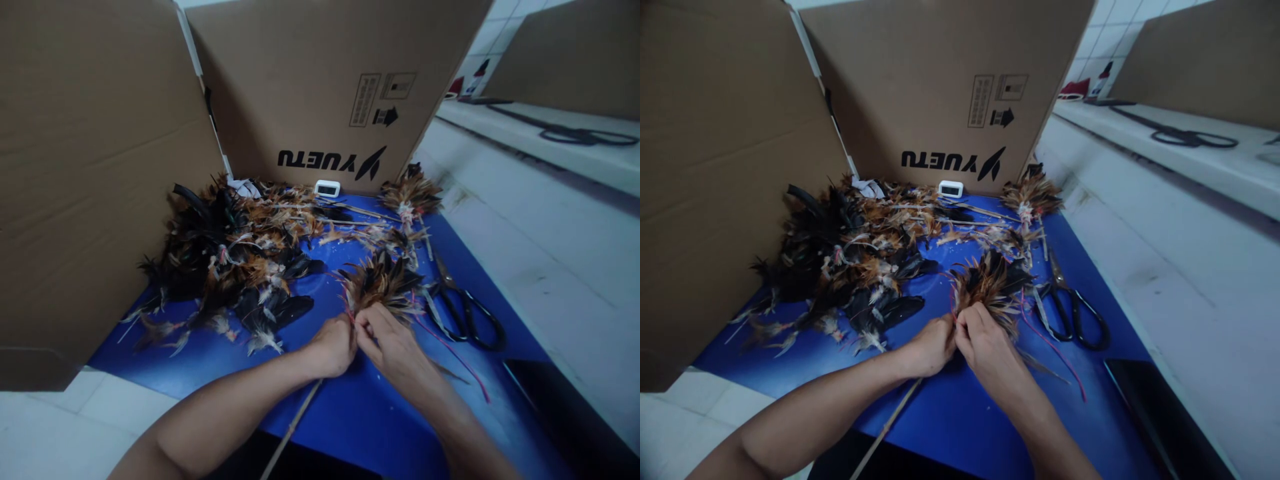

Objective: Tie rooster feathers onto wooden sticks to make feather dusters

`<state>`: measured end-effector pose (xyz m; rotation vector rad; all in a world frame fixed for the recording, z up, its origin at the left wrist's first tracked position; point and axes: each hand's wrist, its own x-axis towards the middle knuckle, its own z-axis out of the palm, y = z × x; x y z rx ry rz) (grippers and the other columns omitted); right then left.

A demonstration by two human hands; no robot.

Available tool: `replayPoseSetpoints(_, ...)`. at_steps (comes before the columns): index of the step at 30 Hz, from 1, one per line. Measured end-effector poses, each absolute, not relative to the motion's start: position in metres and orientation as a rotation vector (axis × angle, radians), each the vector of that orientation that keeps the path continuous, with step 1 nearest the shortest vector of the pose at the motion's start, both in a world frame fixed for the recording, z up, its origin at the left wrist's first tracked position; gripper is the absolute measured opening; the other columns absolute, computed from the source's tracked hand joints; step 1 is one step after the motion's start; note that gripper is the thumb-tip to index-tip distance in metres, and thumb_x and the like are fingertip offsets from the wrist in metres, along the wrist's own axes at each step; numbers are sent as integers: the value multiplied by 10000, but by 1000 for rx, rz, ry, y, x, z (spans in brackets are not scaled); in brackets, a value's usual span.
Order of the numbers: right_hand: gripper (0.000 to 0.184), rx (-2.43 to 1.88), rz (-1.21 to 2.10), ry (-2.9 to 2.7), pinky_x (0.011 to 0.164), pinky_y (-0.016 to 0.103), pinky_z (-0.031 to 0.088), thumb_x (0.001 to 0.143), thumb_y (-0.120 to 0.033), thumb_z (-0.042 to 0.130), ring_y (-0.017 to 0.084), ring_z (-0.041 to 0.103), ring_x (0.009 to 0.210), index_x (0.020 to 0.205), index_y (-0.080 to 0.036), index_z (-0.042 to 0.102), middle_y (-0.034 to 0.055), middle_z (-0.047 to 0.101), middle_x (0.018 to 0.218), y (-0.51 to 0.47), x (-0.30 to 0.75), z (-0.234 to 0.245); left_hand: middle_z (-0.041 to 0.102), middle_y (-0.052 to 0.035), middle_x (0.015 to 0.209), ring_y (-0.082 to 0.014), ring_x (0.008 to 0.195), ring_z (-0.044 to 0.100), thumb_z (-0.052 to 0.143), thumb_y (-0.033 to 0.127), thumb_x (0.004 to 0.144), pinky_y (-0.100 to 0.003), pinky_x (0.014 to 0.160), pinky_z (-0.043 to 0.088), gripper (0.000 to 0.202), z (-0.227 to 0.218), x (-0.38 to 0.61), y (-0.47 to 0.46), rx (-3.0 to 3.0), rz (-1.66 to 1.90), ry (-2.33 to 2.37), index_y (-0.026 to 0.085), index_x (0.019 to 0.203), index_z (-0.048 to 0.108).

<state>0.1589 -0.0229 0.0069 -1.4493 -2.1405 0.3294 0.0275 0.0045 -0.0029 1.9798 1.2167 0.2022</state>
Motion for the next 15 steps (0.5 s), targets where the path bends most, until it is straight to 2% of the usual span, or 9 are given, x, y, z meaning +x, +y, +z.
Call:
replayPoseSetpoints(9, 117, -1475, 536, -2016, 627, 266, 415, 835, -172, 420, 135, 523, 660, 736, -209, 470, 3, 524, 737, -22, 165, 9, 592, -81, 731, -169, 640, 551, 314, 279, 875, -277, 623, 433, 285, -4, 26, 5, 1919, 241, 1195, 91, 955, 513)
replayPoseSetpoints(15, 101, -1521, 604, -1959, 621, 268, 418, 836, -205, 445, 136, 533, 652, 746, -207, 491, 1, 557, 721, -21, 167, 8, 606, -106, 793, -187, 712, 567, 289, 315, 889, -293, 670, 443, 325, -4, 27, 4, 1930, 264, 1196, 92, 962, 514)
